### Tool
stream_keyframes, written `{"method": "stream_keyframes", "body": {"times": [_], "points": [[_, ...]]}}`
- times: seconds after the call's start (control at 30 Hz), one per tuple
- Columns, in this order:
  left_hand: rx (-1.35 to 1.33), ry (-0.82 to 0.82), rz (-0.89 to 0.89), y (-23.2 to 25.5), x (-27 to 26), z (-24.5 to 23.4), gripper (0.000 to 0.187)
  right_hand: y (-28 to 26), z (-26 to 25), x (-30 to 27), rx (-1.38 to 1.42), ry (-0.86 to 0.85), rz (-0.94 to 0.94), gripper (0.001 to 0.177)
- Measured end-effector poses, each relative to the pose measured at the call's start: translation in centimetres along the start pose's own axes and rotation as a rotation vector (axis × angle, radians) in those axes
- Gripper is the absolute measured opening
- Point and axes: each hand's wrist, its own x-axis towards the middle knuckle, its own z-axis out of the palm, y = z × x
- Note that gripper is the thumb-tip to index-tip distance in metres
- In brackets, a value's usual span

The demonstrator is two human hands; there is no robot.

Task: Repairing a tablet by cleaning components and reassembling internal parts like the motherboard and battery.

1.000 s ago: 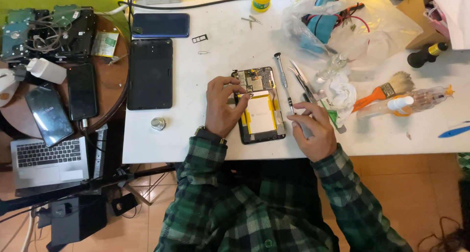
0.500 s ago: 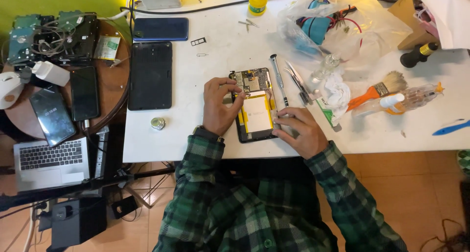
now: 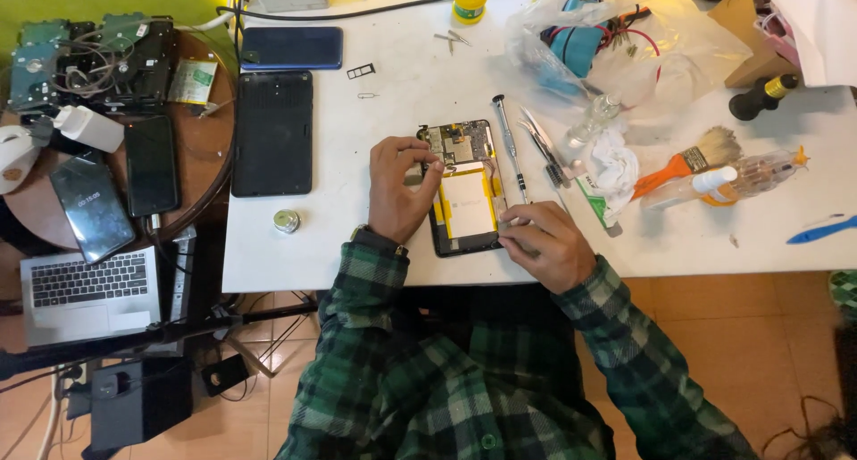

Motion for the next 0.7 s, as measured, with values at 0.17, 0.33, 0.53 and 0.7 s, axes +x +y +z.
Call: {"method": "stream_keyframes", "body": {"times": [0.17,0.33,0.53,0.7], "points": [[-0.011,0.006,0.010,-0.1,0.0,0.0,0.010,-0.4,0.2,0.2,-0.033,-0.040,0.013,0.002],[-0.038,0.014,0.049,0.9,0.0,-0.3,0.011,-0.8,0.1,0.4,-0.043,-0.087,0.057,0.006],[-0.105,-0.138,0.185,3.8,-3.0,1.3,0.006,-1.1,-1.1,1.1,0.098,-0.010,0.257,0.011],[0.069,-0.567,0.313,6.4,-3.4,2.3,0.018,0.0,-1.3,0.5,-0.070,0.242,0.386,0.016]]}}
